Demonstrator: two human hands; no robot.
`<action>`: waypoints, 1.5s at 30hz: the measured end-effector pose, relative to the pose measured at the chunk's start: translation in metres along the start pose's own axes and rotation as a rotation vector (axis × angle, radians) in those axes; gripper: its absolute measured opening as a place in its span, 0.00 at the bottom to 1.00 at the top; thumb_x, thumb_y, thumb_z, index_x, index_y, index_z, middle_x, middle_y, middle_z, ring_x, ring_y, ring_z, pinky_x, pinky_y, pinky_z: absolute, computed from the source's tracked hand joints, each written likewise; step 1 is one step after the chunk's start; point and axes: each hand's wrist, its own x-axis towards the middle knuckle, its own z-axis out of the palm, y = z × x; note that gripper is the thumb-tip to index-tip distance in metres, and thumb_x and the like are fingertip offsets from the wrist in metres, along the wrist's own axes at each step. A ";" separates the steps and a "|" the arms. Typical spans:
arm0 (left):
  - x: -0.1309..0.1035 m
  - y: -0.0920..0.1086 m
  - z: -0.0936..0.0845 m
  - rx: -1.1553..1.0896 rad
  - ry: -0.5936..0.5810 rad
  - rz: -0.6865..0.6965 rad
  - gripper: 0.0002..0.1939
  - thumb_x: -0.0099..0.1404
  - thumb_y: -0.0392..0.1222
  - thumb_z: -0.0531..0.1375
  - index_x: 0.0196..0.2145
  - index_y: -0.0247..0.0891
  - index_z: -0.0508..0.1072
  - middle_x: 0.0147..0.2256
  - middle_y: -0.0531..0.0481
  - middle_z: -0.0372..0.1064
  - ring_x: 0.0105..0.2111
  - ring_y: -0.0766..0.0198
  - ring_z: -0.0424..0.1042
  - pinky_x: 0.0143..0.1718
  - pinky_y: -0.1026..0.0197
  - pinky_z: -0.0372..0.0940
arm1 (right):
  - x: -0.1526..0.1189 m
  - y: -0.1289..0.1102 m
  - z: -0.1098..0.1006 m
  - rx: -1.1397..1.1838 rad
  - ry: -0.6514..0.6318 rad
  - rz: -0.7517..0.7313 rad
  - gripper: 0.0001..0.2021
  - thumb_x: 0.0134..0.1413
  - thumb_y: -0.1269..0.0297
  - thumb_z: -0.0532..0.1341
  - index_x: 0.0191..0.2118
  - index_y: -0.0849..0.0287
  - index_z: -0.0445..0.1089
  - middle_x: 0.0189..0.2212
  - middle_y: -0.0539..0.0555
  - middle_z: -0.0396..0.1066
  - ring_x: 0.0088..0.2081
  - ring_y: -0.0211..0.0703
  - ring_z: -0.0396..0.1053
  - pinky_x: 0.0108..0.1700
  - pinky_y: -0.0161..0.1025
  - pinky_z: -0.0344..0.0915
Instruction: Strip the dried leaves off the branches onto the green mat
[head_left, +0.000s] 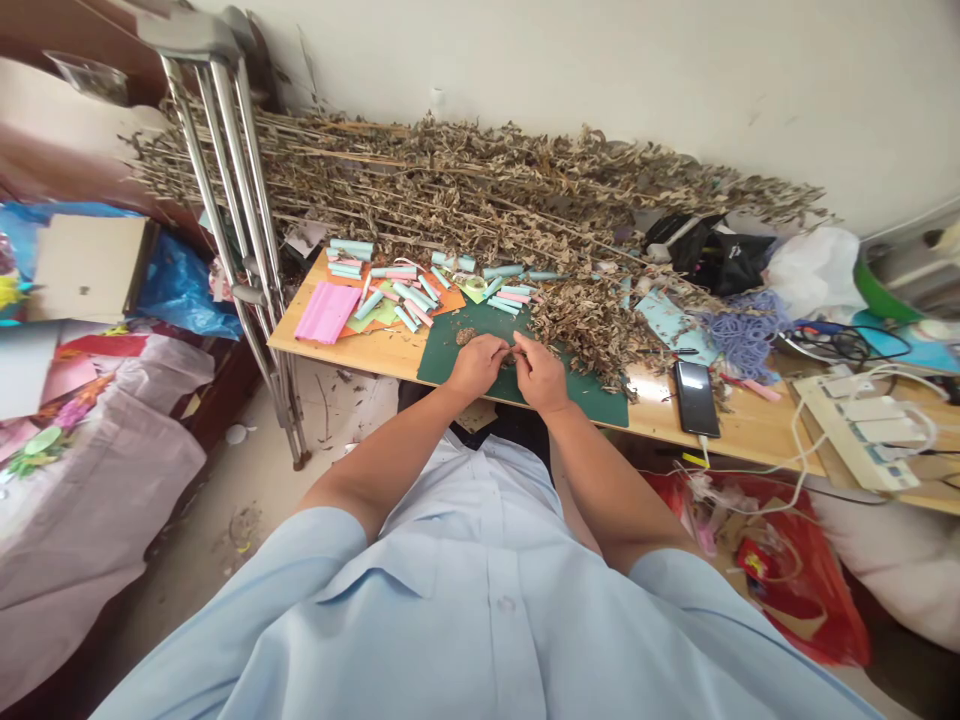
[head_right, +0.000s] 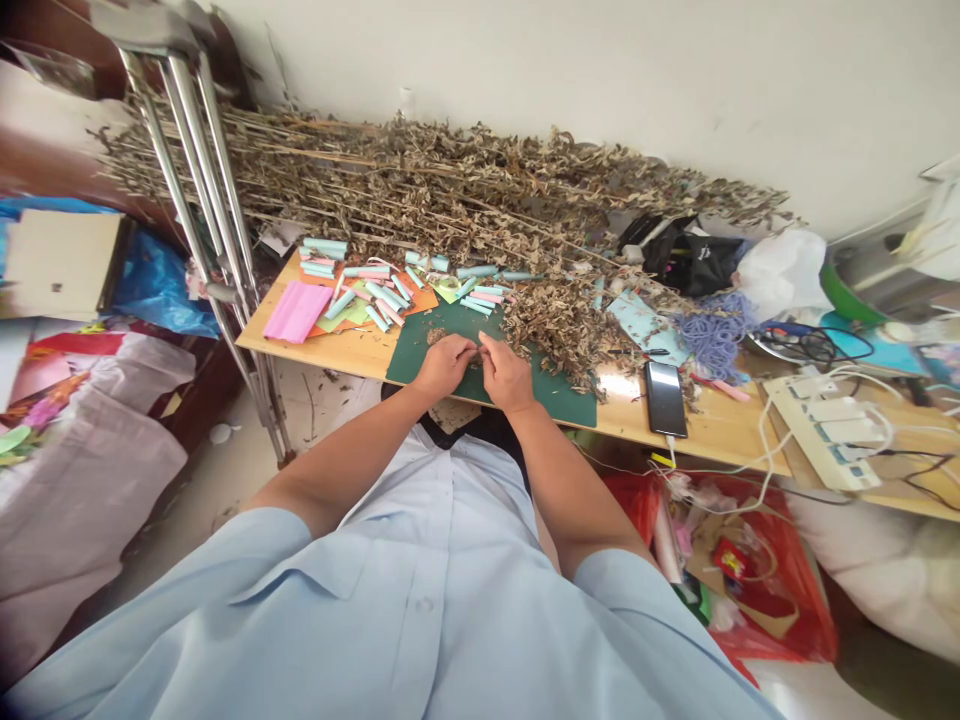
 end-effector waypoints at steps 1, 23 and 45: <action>0.000 0.000 0.000 0.008 0.001 -0.007 0.10 0.72 0.37 0.54 0.40 0.37 0.75 0.38 0.44 0.73 0.41 0.59 0.71 0.45 0.57 0.66 | 0.000 0.000 0.001 -0.004 0.004 -0.004 0.20 0.69 0.63 0.51 0.62 0.56 0.66 0.47 0.59 0.77 0.49 0.50 0.75 0.56 0.49 0.72; 0.001 -0.002 -0.003 -0.083 0.011 -0.027 0.10 0.71 0.35 0.53 0.37 0.37 0.73 0.37 0.47 0.73 0.41 0.60 0.71 0.46 0.60 0.65 | 0.000 -0.002 0.007 0.068 0.043 0.221 0.21 0.61 0.65 0.57 0.59 0.57 0.69 0.47 0.59 0.77 0.38 0.46 0.75 0.49 0.47 0.74; 0.000 0.001 -0.006 -0.173 -0.010 -0.084 0.09 0.72 0.39 0.54 0.38 0.39 0.74 0.38 0.49 0.75 0.39 0.62 0.73 0.44 0.62 0.65 | 0.006 0.004 0.010 0.199 0.051 0.403 0.25 0.56 0.62 0.62 0.60 0.54 0.69 0.42 0.53 0.78 0.27 0.39 0.69 0.43 0.44 0.72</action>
